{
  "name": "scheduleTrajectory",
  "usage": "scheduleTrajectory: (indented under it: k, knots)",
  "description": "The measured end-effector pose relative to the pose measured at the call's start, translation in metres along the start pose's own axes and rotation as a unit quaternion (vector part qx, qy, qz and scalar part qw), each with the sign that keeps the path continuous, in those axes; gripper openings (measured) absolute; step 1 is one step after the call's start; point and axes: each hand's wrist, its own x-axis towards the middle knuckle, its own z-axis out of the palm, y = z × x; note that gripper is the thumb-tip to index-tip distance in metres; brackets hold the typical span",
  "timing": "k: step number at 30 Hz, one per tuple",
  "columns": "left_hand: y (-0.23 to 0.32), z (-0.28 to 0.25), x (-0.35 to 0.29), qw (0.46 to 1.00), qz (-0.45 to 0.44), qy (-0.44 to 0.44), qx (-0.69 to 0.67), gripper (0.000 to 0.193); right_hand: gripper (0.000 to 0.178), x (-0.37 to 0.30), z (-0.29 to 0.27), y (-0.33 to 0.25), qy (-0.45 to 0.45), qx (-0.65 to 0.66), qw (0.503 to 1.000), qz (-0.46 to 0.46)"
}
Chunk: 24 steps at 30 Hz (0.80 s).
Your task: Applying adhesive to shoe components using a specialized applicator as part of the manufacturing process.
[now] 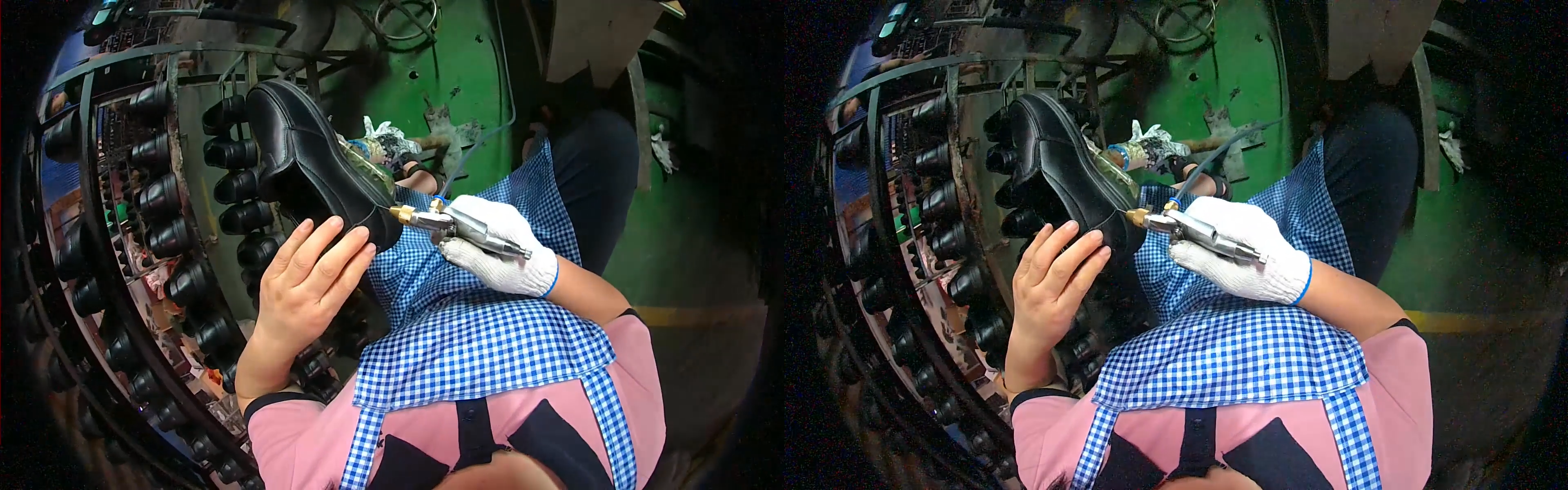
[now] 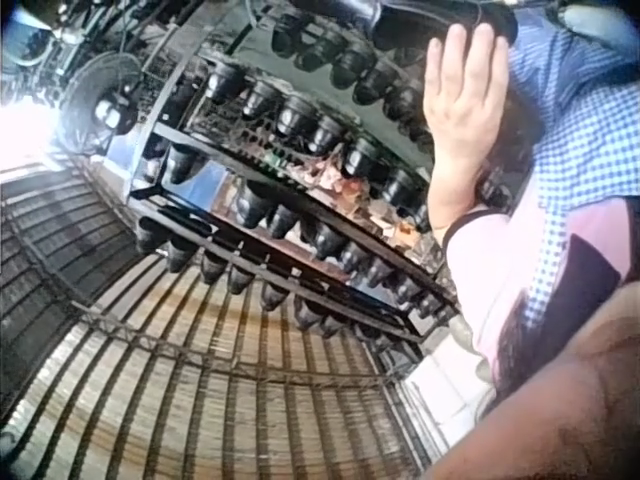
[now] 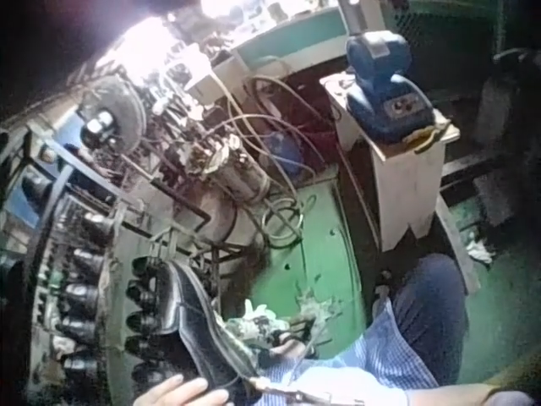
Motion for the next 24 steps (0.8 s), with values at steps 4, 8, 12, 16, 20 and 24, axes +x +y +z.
scheduleTrajectory:
  k: [4,8,12,16,20,24]
  knots:
    - [0.0,0.0,0.001,1.0,-0.003,0.0,-0.004,0.034,0.021,0.001,0.002,-0.002,0.013,-0.024,1.0,-0.006]
    - [0.0,0.0,0.004,1.0,-0.01,0.002,-0.002,0.034,0.02,-0.003,0.002,-0.007,0.025,-0.065,0.997,-0.028]
    - [0.0,-0.002,0.008,1.0,-0.019,0.004,-0.002,0.035,0.021,-0.003,-0.004,-0.014,0.036,-0.113,0.991,-0.063]
    - [-0.002,-0.003,0.015,1.0,-0.021,0.003,-0.002,0.035,0.022,-0.007,-0.01,-0.017,0.02,-0.141,0.989,-0.049]
    - [-0.004,-0.004,0.024,1.0,-0.028,0.012,-0.009,0.034,0.022,-0.008,-0.017,-0.024,0.007,-0.168,0.985,-0.041]
    - [-0.007,-0.006,0.035,0.999,-0.046,0.02,-0.019,0.034,0.022,-0.01,-0.022,-0.026,-0.005,-0.175,0.984,-0.029]
